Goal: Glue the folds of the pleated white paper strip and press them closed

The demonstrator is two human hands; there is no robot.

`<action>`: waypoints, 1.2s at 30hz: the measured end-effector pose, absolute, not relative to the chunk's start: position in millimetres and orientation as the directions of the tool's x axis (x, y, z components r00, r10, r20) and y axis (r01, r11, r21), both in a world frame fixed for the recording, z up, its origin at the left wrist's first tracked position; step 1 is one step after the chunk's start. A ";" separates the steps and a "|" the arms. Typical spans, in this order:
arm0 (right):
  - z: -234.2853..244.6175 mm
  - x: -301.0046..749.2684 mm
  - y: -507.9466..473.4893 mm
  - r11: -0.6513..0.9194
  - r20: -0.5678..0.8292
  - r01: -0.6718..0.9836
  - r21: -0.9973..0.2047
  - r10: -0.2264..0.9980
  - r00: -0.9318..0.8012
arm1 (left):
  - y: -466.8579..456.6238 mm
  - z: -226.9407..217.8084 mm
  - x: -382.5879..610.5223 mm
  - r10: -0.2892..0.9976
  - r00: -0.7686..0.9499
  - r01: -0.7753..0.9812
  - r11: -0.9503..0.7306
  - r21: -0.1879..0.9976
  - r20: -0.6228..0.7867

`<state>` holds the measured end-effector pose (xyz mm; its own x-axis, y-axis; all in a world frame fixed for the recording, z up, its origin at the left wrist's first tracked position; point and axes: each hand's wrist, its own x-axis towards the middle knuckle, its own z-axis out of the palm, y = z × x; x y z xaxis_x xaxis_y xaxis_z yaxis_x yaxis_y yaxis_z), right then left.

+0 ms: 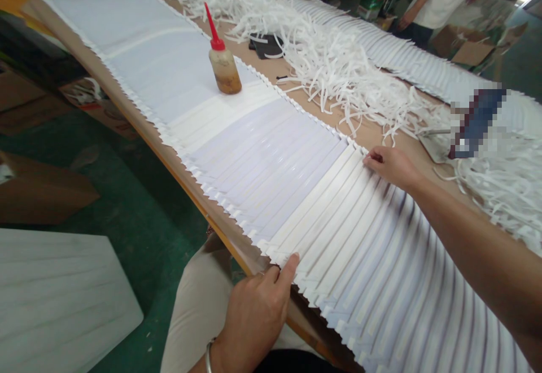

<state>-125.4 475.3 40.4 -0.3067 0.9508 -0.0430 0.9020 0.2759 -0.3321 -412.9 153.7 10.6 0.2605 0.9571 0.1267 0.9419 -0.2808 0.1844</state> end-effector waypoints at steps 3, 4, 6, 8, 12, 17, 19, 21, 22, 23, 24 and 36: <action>36.1 -126.1 476.9 0.278 -0.047 0.901 -0.333 0.950 -0.310 | 153.8 9.5 -413.6 0.956 0.262 0.939 -0.284 0.195 0.132; 34.1 -126.0 477.6 0.275 -0.045 0.902 -0.332 0.951 -0.306 | 153.9 9.0 -413.8 0.956 0.262 0.938 -0.284 0.199 0.131; 30.0 -125.4 479.3 0.271 -0.041 0.906 -0.324 0.953 -0.300 | 153.7 8.0 -414.0 0.958 0.258 0.938 -0.280 0.203 0.128; 26.8 -124.1 481.6 0.272 -0.045 0.911 -0.309 0.953 -0.300 | 153.1 7.2 -413.9 0.959 0.253 0.939 -0.276 0.208 0.129; 27.3 -121.5 493.7 0.275 0.024 0.934 -0.226 0.960 -0.277 | 151.4 6.0 -414.1 0.960 0.250 0.928 -0.274 0.253 0.124; 33.5 -132.5 528.0 0.395 0.177 0.911 -0.116 0.911 -0.373 | 150.9 4.3 -416.9 0.970 0.198 0.854 -0.240 0.462 0.138; 33.2 -141.4 541.9 0.405 0.152 0.911 -0.074 0.908 -0.391 | 150.2 4.3 -418.3 0.975 0.152 0.779 -0.219 0.588 0.162; 30.9 -147.5 551.3 0.375 0.124 0.926 -0.047 0.922 -0.367 | 148.4 5.8 -419.1 0.980 0.098 0.693 -0.190 0.695 0.171; 29.4 -147.8 553.5 0.349 0.124 0.936 -0.047 0.932 -0.342 | 147.1 7.2 -419.2 0.983 0.071 0.655 -0.174 0.736 0.170; 28.0 -145.7 553.4 0.324 0.133 0.944 -0.057 0.940 -0.314 | 145.8 9.1 -419.1 0.985 0.046 0.622 -0.158 0.767 0.166; 26.9 -140.9 550.8 0.306 0.150 0.949 -0.072 0.944 -0.293 | 144.5 11.3 -418.8 0.987 0.021 0.596 -0.142 0.790 0.161; 90.7 -66.6 309.7 0.709 0.161 0.690 -0.143 0.705 -0.691 | 161.9 37.8 -370.2 0.961 0.063 0.455 -0.268 0.849 0.269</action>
